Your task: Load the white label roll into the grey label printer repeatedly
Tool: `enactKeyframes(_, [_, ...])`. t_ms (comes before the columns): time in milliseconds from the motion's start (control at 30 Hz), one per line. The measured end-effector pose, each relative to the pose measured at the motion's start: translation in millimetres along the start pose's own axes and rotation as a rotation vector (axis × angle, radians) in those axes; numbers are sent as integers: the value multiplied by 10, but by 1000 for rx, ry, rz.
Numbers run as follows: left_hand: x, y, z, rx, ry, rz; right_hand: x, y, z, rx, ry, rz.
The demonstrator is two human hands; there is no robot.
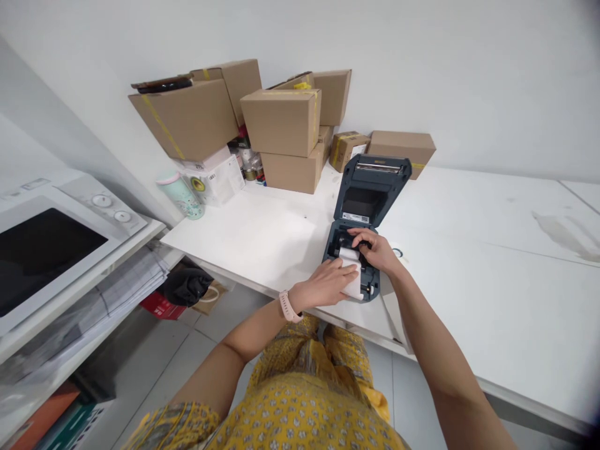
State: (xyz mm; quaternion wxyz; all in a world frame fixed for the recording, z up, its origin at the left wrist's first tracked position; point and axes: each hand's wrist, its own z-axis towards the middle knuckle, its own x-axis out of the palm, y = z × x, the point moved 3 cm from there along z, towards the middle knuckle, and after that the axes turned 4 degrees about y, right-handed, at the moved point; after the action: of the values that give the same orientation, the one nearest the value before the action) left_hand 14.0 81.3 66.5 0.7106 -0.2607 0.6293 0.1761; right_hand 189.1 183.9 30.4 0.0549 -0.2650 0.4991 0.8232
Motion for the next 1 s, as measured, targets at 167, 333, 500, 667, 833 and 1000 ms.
enactKeyframes(167, [-32,-28,-10,-7,26,29,9,-26,1,-5,-4,-1])
enactKeyframes(333, [14,-70,-44,-20,20,55,16,-32,-1,-12,-12,-3])
enactKeyframes(500, [81,-188,-77,-39,-27,133,19,-16,-4,-21,-14,-16])
enactKeyframes(667, [145,-256,-69,-77,-64,200,21,-18,-2,-28,-15,-10])
enactKeyframes(833, [220,-233,-78,-58,-46,207,21,-29,0,-25,-10,-17])
enactKeyframes(1000, [134,-230,-103,-49,-41,148,17,-40,-1,-12,-15,-12])
